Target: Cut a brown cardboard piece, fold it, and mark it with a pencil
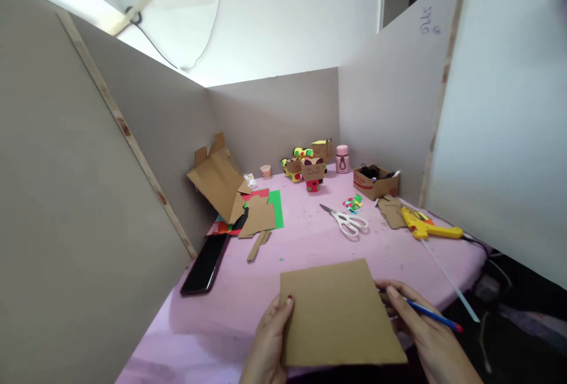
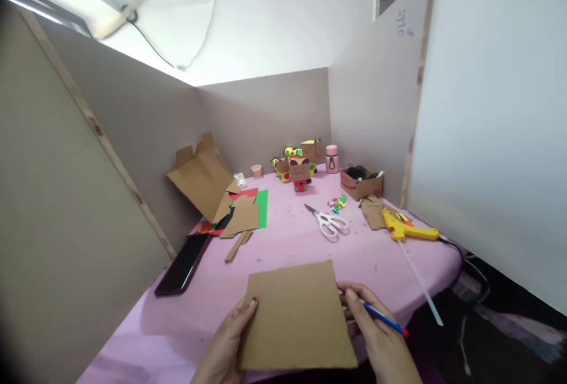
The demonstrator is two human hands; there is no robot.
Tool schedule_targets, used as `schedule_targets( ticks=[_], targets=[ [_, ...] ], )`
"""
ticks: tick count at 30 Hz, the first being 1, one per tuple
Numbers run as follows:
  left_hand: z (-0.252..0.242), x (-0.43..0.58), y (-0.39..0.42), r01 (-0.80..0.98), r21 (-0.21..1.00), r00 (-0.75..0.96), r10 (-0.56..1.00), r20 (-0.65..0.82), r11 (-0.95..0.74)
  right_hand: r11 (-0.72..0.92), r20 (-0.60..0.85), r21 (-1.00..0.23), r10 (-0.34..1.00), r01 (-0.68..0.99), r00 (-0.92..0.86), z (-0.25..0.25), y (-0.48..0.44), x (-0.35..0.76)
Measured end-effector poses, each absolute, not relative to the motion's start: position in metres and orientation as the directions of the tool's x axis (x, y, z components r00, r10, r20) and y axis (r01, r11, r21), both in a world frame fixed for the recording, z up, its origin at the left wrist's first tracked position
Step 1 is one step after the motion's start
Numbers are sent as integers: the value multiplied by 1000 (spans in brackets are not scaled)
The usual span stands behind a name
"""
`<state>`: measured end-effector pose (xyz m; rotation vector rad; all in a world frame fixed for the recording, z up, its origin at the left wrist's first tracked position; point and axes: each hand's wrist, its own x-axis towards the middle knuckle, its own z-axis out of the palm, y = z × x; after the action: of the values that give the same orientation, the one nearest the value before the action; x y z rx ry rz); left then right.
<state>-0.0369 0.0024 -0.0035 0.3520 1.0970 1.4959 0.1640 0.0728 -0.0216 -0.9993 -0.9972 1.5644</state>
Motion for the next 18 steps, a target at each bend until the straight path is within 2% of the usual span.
schedule_targets(
  ticks=[2, 4, 8, 10, 13, 18],
  targets=[
    [0, -49, 15, -486, 868, -344, 891, -296, 101, -114, -78, -948, 988, -296, -131, -27, 87, 159],
    [-1, -63, 29, -264, 956, -407, 884, -231, 128, -68, -45, -967, 994, -246, -99, -38, 100, 157],
    [-9, -100, 58, 123, 982, -544, 837, -56, 146, -65, -47, -987, 992, -149, -119, -68, 122, 163],
    [-8, -121, 73, 286, 949, -617, 783, 78, 131, -120, -97, -980, 984, -157, -147, -82, 130, 166],
    [-3, -155, 100, 529, 830, -616, 752, 235, 174, -158, -134, -975, 979, -157, -154, -95, 138, 169],
    [6, -199, 156, 711, 618, -545, 818, 182, 337, -172, -171, -985, 979, -1, -109, -96, 135, 165]
  ],
)
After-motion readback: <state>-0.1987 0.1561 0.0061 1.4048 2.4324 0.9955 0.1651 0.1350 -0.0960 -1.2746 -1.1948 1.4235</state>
